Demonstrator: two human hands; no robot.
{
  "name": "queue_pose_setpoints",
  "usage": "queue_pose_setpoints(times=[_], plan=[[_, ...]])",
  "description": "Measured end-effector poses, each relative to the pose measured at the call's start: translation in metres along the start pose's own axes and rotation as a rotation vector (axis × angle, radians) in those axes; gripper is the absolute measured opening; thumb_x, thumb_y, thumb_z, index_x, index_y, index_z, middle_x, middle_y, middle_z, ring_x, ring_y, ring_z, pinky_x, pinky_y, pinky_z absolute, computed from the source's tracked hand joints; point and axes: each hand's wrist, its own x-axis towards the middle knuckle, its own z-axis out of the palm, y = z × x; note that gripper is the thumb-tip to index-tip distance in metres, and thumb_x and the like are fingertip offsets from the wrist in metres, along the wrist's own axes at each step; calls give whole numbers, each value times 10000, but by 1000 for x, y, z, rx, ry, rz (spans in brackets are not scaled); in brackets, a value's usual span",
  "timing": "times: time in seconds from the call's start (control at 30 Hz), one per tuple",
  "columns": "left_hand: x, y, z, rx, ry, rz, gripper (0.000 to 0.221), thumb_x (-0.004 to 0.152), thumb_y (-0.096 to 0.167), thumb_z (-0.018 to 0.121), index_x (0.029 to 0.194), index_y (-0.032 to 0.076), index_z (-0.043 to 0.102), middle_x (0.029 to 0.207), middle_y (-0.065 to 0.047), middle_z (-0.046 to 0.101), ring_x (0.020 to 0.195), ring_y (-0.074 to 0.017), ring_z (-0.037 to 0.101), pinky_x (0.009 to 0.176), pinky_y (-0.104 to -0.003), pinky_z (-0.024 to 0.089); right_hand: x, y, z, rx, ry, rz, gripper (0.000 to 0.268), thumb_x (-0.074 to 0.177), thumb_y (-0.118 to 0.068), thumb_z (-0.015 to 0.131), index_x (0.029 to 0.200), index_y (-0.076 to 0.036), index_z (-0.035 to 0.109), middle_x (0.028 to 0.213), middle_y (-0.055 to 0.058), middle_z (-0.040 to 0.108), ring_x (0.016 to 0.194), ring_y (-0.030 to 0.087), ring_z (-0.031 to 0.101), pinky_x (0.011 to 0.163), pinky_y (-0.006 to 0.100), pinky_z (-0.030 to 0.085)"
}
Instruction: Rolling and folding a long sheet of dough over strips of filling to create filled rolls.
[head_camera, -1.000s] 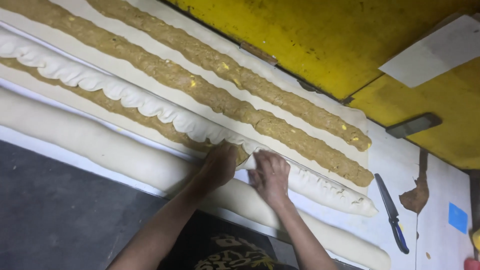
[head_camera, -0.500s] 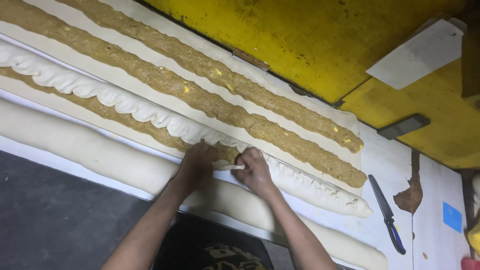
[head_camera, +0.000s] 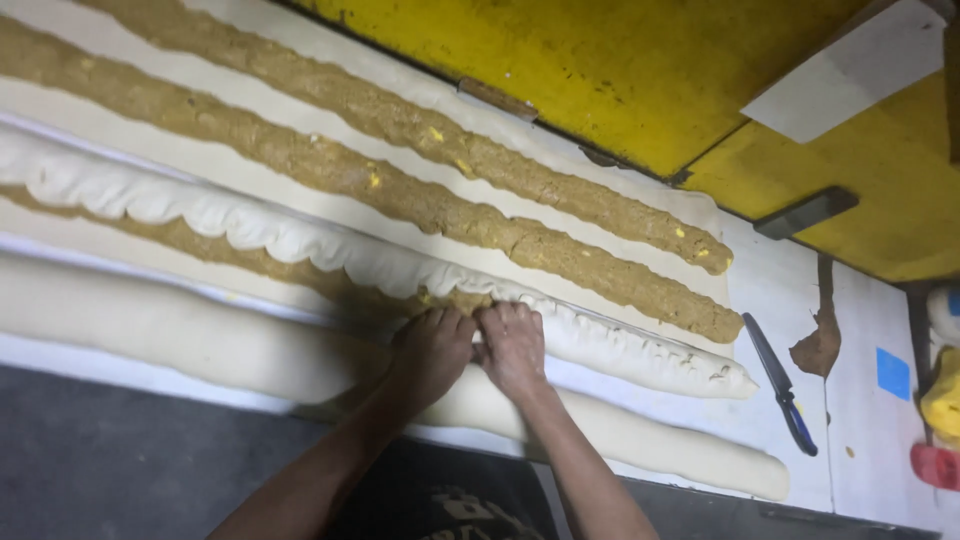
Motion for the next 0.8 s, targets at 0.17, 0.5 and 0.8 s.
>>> queue_pose_setpoints(times=[0.17,0.5,0.8], plan=[[4,-13,-25,-150,-158,-62,521,683,390,882,1051,131,620,888,-41,590,796,-215,660,697,-336,536,-10,16,6,434,29,199,176,767,-230,808,842,-222,650,830,-23,593,948,253,560,909,399,409],[-31,-11,-6,-174,90,122,65,811,191,711,832,144,671,763,-69,569,744,-267,633,658,-396,502,-22,4,6,157,6,63,255,758,-244,823,950,-261,657,898,-55,555,989,219,521,930,412,380],[60,-27,-9,-517,-301,52,216,924,125,680,1121,36,666,1363,-216,579,1246,-441,578,928,-558,495,-2,-11,-56,496,45,203,68,846,-128,753,911,-123,734,1242,128,632,1140,399,559,964,507,468]])
